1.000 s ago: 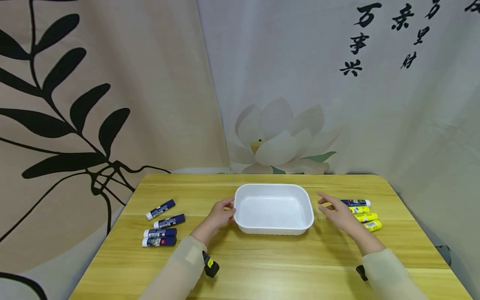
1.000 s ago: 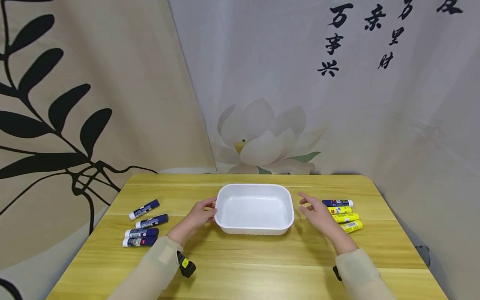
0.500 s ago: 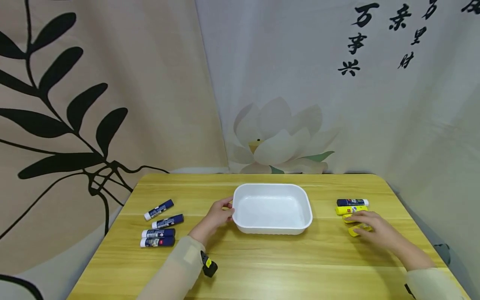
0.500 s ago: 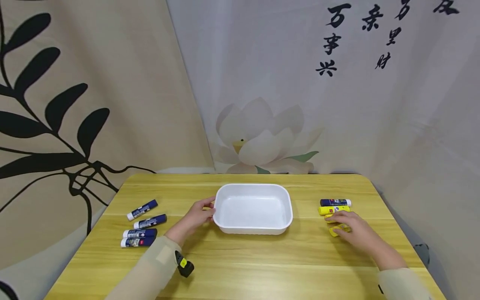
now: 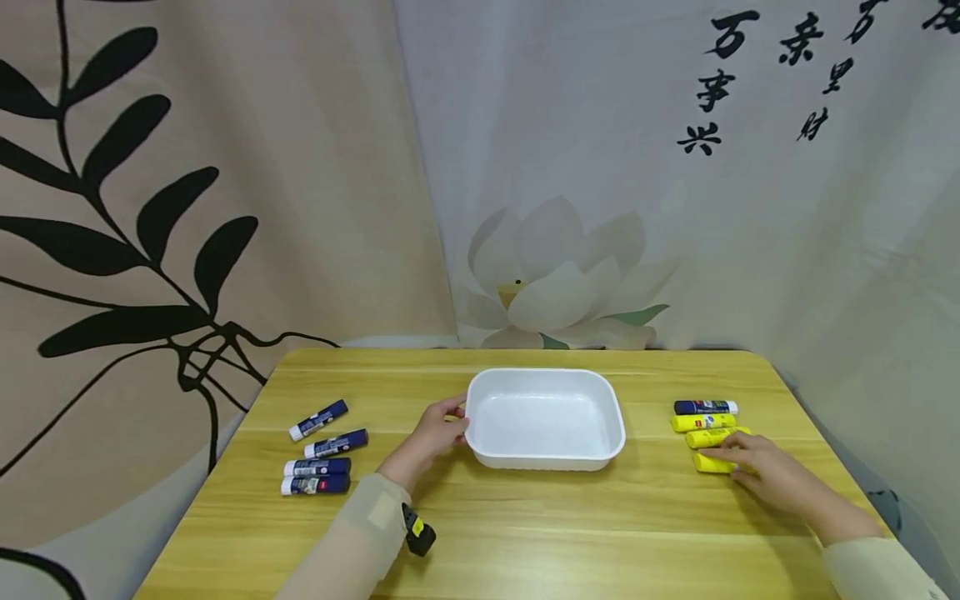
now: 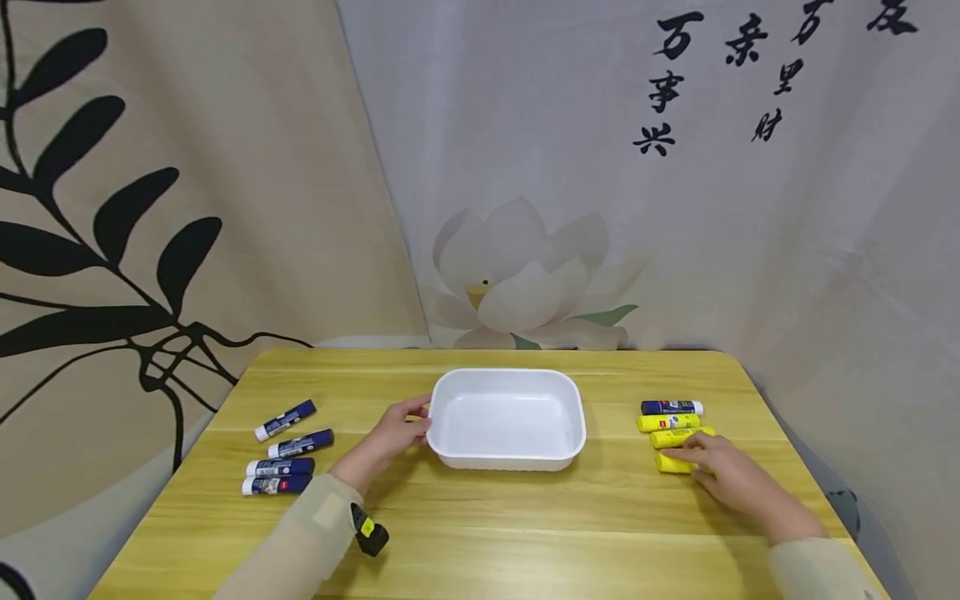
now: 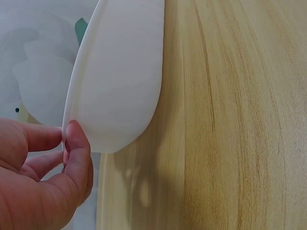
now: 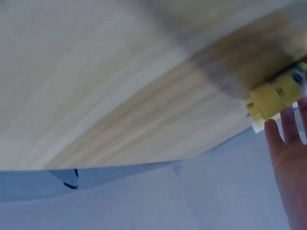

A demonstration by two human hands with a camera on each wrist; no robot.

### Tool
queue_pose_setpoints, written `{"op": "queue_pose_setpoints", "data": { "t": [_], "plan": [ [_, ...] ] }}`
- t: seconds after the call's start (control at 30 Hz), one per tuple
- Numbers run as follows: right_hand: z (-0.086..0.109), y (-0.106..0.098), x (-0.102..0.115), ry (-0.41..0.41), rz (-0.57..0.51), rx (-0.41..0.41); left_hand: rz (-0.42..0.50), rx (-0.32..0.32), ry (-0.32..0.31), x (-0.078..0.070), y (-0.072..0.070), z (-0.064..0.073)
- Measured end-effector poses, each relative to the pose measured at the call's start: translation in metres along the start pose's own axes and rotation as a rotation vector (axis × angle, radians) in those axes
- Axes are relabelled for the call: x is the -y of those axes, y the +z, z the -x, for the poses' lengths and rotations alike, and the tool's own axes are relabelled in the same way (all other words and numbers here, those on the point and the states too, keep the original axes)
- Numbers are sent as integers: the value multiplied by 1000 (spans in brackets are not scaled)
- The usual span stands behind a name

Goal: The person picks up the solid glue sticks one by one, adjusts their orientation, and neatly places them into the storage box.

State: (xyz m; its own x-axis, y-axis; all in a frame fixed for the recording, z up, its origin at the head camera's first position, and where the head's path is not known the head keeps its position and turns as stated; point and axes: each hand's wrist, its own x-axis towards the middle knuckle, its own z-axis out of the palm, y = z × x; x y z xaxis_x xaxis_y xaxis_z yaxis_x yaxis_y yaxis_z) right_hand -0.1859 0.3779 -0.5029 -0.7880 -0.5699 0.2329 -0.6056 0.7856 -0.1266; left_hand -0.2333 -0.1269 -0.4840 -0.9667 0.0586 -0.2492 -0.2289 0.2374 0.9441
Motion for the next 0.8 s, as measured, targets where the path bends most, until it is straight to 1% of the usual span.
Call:
{"op": "queue_pose_setpoints", "data": {
  "t": [0.13, 0.23, 0.3, 0.4, 0.47, 0.57, 0.7, 0.8],
  "plan": [
    [3, 0, 4, 75, -1, 81, 4, 10, -5, 1, 1, -1],
    [2, -2, 8, 115, -1, 96, -1, 5, -4, 1, 0, -2],
    [1, -2, 11, 106, 3, 60, 1, 4, -6, 0, 0, -1],
    [-5, -4, 16, 71, 14, -19, 9, 7, -14, -1, 1, -1],
    [-10, -7, 22, 50, 16, -64, 6, 9, -16, -2, 1, 0],
    [-22, -12, 33, 42, 4, -105, -3, 8, -16, -3, 0, 1],
    [-42, -18, 51, 36, -53, -162, -6, 7, -17, -4, -1, 2],
    [-56, -20, 63, 58, -124, -200, -5, 4, -18, -4, -1, 2]
  ]
}}
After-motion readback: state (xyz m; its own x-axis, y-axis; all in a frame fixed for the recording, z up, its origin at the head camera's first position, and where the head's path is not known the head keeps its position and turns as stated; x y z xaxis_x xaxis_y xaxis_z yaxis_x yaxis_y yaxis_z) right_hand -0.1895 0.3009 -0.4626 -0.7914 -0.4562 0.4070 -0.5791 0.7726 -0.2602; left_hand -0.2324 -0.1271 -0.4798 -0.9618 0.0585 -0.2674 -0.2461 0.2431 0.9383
